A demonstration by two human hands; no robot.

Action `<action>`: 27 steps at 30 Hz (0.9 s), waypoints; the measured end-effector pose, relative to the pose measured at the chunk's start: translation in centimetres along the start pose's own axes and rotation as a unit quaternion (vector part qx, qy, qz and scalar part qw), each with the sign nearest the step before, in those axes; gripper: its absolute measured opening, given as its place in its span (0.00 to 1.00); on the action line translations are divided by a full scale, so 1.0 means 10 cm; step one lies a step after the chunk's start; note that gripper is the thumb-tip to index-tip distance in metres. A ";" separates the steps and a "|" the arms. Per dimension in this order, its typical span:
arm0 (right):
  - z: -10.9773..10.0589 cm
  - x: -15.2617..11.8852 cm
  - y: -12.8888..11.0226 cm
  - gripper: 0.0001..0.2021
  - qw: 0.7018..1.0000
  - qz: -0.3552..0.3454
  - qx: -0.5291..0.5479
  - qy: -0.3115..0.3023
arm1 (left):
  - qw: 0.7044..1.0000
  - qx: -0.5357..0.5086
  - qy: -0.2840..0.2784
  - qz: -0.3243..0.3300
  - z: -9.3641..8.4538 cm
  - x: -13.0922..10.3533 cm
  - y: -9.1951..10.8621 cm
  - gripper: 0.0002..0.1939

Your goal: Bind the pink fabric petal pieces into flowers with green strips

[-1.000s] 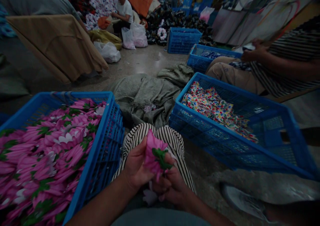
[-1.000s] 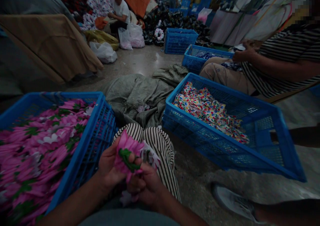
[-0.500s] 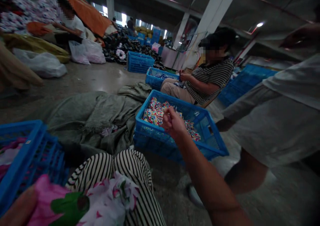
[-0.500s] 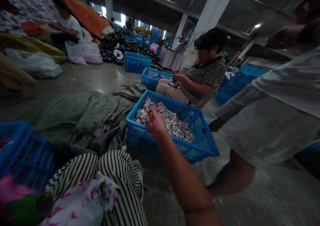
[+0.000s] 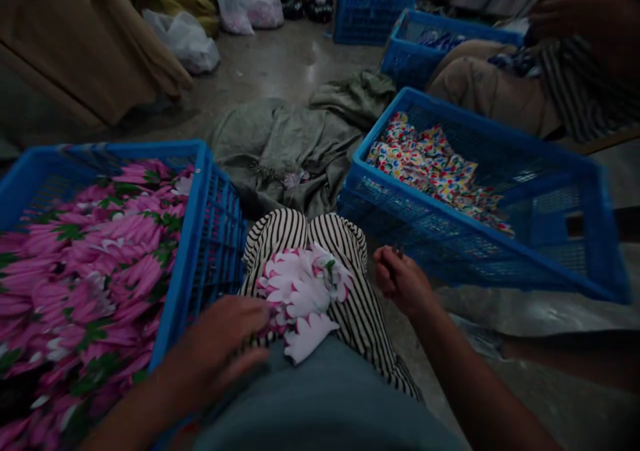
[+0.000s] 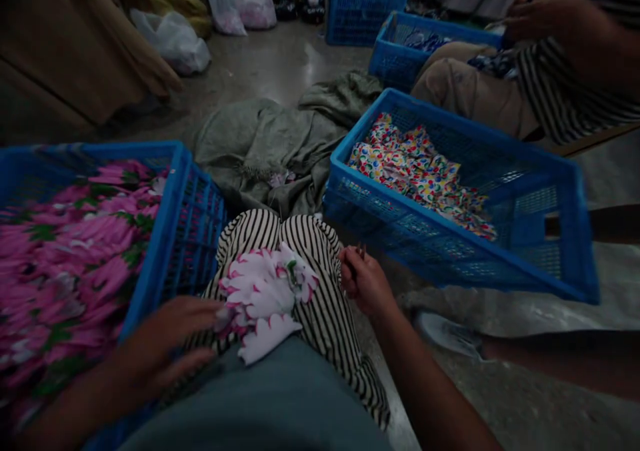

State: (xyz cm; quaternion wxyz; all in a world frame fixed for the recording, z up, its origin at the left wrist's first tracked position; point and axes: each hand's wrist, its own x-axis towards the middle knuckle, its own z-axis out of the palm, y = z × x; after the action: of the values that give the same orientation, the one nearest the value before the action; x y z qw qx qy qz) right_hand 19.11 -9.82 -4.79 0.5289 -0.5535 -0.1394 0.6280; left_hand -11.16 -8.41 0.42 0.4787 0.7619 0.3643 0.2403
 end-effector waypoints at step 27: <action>0.82 -0.36 0.19 0.16 0.997 0.025 0.055 -0.050 | 0.987 -0.024 0.160 -0.024 0.40 0.44 0.16 0.03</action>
State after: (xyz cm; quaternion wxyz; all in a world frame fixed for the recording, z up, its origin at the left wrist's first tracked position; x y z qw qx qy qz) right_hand 10.56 -10.18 -1.42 0.5347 -0.4950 -0.1170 0.6748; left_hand -5.06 -7.66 0.26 0.4380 0.6932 0.4484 0.3558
